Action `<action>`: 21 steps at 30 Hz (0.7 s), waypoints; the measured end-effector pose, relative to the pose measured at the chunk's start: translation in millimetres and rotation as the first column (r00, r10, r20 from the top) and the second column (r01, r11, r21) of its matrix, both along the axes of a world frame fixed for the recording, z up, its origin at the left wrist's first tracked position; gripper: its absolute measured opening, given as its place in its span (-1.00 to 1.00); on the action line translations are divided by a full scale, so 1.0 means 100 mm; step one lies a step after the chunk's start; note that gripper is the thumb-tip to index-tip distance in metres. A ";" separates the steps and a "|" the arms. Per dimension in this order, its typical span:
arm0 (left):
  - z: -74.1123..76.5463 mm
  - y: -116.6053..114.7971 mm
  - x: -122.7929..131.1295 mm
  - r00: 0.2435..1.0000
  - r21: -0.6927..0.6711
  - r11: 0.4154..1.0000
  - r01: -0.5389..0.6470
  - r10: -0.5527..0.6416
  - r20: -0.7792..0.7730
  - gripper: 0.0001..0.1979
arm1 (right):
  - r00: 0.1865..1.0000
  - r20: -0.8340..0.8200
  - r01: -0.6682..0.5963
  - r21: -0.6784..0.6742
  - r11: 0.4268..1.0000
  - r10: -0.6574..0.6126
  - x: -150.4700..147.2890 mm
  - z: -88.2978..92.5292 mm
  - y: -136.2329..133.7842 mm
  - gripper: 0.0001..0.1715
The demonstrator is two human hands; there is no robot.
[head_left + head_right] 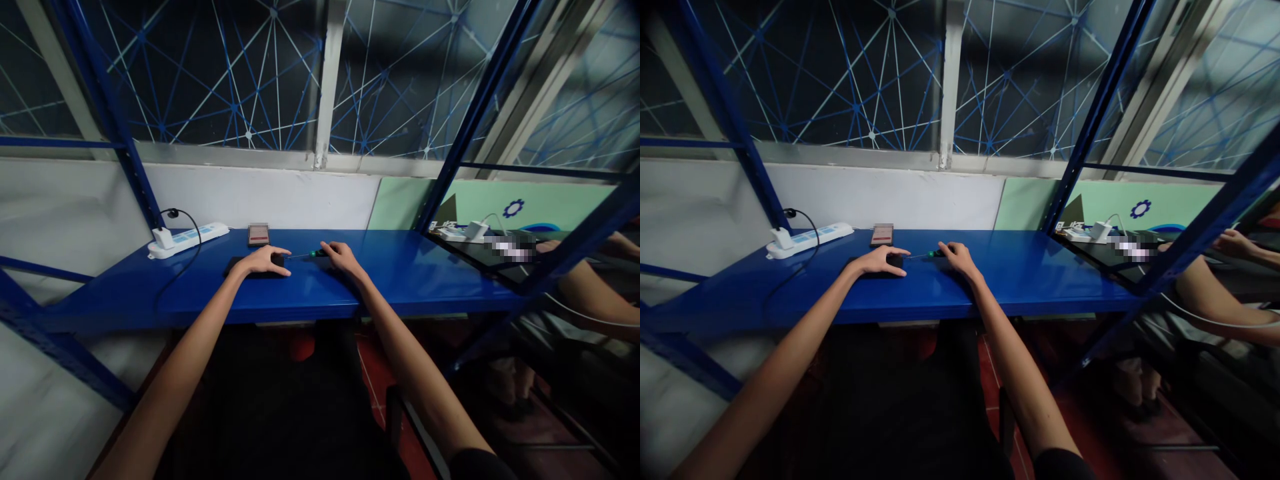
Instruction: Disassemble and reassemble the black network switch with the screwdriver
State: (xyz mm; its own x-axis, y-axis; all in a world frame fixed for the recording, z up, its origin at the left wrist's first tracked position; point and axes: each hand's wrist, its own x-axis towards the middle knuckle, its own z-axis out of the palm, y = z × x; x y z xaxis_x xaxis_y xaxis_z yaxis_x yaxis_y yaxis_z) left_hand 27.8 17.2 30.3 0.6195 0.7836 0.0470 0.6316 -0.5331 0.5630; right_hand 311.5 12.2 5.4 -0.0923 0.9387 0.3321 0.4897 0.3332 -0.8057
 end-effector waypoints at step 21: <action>-0.03 0.04 -0.02 1.000 0.011 1.000 0.005 -0.005 -0.004 -0.16 | 0.999 0.036 -0.010 -0.015 1.000 0.010 0.03 -0.03 0.03 -0.55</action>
